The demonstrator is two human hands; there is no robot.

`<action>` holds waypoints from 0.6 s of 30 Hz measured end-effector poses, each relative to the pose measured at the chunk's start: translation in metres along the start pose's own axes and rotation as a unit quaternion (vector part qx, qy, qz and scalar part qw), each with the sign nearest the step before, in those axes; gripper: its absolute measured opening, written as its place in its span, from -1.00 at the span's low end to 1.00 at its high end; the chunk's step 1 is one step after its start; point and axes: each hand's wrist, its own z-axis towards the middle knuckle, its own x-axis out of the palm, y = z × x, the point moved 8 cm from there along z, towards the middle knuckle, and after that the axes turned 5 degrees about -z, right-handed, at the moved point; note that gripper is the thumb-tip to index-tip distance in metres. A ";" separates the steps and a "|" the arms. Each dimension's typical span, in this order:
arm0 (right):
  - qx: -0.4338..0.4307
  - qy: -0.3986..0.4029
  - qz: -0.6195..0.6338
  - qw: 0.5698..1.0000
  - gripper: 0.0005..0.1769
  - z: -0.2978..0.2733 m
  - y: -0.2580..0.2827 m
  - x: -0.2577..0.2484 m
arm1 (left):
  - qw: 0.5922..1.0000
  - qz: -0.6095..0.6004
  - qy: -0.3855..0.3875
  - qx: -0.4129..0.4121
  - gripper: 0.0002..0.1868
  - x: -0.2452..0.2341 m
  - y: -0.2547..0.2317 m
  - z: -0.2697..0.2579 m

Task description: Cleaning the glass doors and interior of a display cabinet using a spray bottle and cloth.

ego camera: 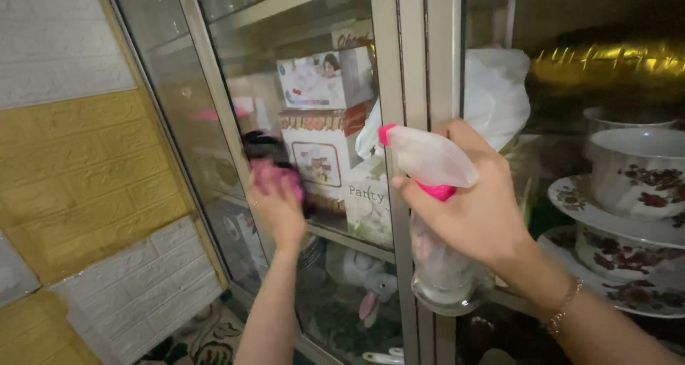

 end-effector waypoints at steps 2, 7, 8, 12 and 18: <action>0.016 0.002 -0.007 1.000 -0.66 0.001 -0.002 0.000 | 0.981 0.098 -0.038 -0.160 -0.51 -0.010 0.039 -0.005; 0.036 0.011 -0.011 0.999 -0.66 0.001 -0.004 -0.001 | 0.964 0.069 -0.023 -0.257 -0.46 -0.014 0.027 -0.012; 0.036 0.012 -0.009 0.999 -0.66 0.001 -0.003 -0.001 | 0.976 0.067 -0.039 -0.202 -0.49 -0.014 0.013 -0.011; 0.033 0.006 0.000 0.999 -0.64 0.000 -0.004 0.001 | 0.998 -0.049 0.006 -0.030 -0.38 -0.016 -0.107 -0.007; 0.023 -0.001 0.007 1.000 -0.62 0.000 0.000 0.000 | 0.977 -0.125 0.057 0.165 -0.54 0.000 -0.159 -0.039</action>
